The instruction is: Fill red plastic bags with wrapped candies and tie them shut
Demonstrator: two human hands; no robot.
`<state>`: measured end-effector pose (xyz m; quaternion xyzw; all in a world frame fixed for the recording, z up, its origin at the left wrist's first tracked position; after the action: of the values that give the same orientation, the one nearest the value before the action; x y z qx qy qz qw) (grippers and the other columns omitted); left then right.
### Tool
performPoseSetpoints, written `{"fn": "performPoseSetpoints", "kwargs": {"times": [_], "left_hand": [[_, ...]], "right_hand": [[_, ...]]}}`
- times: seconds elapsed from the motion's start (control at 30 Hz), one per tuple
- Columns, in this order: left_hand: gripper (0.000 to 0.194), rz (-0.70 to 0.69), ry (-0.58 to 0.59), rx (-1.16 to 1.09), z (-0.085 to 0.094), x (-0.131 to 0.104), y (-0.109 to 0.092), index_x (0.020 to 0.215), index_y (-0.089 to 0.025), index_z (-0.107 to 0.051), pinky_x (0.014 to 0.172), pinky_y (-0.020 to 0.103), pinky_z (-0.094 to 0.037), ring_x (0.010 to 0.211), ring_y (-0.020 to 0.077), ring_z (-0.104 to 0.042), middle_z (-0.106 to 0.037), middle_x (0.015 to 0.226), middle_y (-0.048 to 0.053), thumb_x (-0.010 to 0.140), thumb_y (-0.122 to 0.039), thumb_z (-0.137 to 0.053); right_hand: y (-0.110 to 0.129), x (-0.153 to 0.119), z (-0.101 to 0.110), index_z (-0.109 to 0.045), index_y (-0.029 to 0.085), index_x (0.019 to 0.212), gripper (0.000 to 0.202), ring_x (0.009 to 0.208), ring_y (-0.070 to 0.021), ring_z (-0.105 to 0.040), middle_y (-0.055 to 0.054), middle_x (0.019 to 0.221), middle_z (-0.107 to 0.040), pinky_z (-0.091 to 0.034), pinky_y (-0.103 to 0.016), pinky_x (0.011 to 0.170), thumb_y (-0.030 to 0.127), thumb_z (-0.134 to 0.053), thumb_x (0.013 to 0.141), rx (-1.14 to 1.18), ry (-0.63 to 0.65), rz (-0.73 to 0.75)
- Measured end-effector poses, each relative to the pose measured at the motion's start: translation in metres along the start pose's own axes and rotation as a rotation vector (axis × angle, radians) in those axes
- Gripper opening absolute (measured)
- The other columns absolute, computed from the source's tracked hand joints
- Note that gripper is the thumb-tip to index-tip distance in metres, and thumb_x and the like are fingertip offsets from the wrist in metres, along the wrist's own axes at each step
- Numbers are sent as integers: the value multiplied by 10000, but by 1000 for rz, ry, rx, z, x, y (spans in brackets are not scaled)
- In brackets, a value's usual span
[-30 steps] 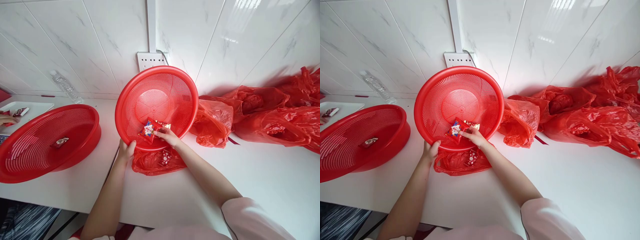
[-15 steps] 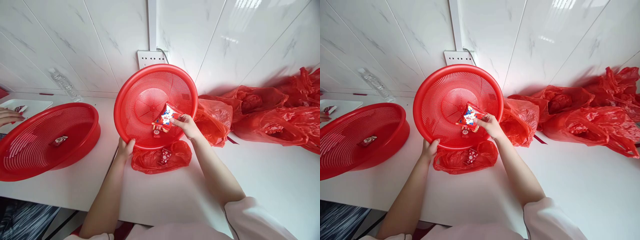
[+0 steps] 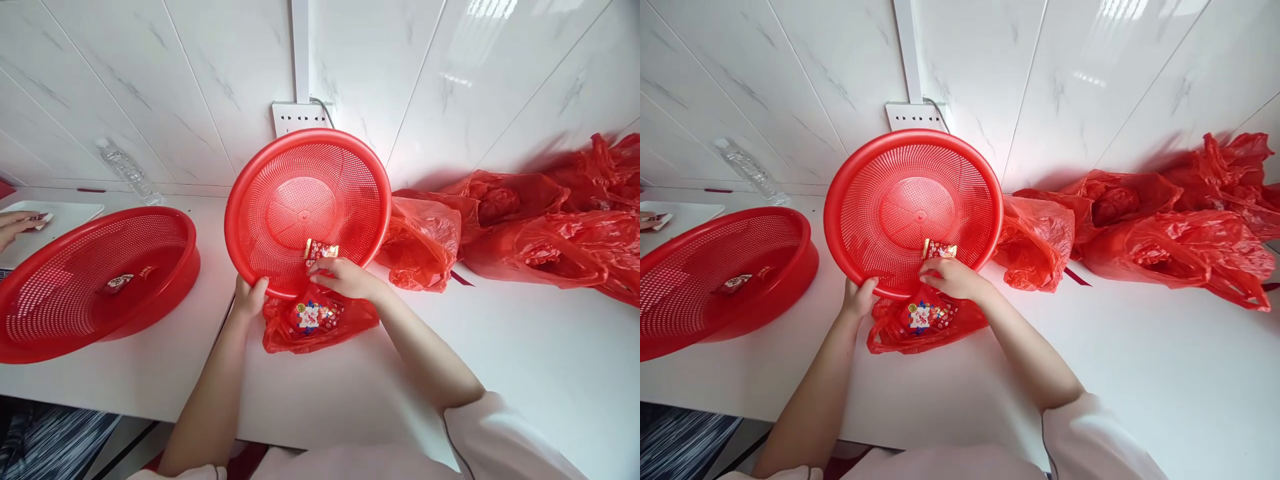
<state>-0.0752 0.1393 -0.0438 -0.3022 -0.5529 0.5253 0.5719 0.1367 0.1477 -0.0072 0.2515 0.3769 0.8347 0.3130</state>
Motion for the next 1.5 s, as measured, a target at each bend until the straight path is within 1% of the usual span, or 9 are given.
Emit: {"fn": "performPoseSetpoints", "kwargs": {"times": [0.23, 0.4, 0.53, 0.63, 0.73, 1.03, 1.2, 1.3, 1.5], "left_hand": [[93, -51, 30, 16, -2, 0, -7, 801, -187, -588, 680, 323, -512, 764, 208, -601, -603, 751, 32, 713, -206, -561], [87, -43, 39, 49, -3, 0, -9, 787, -181, -588, 654, 323, -507, 744, 206, -597, -618, 776, 46, 711, -218, -566], [122, -12, 32, 24, -2, 1, -6, 824, -183, -594, 657, 324, -517, 773, 216, -608, -620, 787, 49, 713, -224, -567], [144, 2, 38, 5, -2, 1, -2, 855, -187, -602, 671, 330, -528, 795, 221, -618, -631, 820, 54, 723, -229, -564], [151, -1, 19, 1, 0, 2, -1, 859, -192, -607, 680, 334, -535, 809, 226, -624, -636, 822, 52, 719, -228, -565], [138, 5, -5, 7, 2, 3, 2, 835, -192, -604, 681, 326, -534, 819, 229, -619, -631, 799, 46, 707, -225, -565], [147, 12, 10, -4, 0, 3, 0, 845, -184, -601, 701, 324, -528, 787, 211, -601, -625, 836, 53, 712, -226, -554], [150, 26, -7, 0, 1, 3, 2, 837, -181, -596, 702, 321, -525, 780, 208, -601, -625, 834, 53, 706, -239, -550], [132, 33, -12, -18, 1, 5, 6, 819, -196, -586, 670, 313, -525, 793, 216, -612, -620, 796, 40, 697, -237, -554]], "right_hand": [[-49, 13, -32, -515, 179, 1353, 458, 1267, -260, -479, -149, 1349, -553, -356, -437, 1085, 272, -565, 908, -279, -33, -75], [-50, 12, -17, -626, 149, 1185, 315, 1109, -257, -600, -159, 1164, -648, -433, -436, 1016, 194, -579, 876, -187, -151, -121], [-61, 8, 7, -606, 162, 1125, 262, 761, -181, -712, -82, 885, -712, -577, -342, 748, 192, -408, 956, 191, -253, -273], [-70, -1, 17, -612, 164, 1040, 167, 684, -179, -727, -62, 830, -715, -592, -286, 607, 227, -508, 926, 686, -288, -410], [-64, -8, 33, -632, 161, 1026, 175, 674, -160, -727, -59, 850, -723, -566, -213, 533, 242, -618, 871, 792, -336, -404], [-41, -14, 45, -628, 187, 1093, 266, 686, -119, -681, -25, 847, -683, -566, -220, 596, 297, -645, 851, 682, -238, -319], [-11, -18, 19, -694, 181, 953, 165, 722, -128, -641, -25, 857, -694, -536, -245, 652, 278, -600, 858, 395, 199, -148], [-9, -23, 7, -731, 184, 898, 153, 727, -147, -655, -24, 826, -724, -500, -248, 669, 195, -595, 829, 153, 320, -106], [-34, -10, 33, -693, 193, 852, 165, 720, -181, -633, -47, 799, -704, -460, -286, 694, 156, -532, 853, -240, -133, -148]]}}
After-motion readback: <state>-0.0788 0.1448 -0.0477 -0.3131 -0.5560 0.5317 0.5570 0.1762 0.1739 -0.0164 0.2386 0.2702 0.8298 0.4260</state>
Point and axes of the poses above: each hand's wrist, its own x-axis towards the middle knuckle, its own z-axis out of the back of the hand, y = z × x, the point moved 9 cm from there along x, towards the middle knuckle
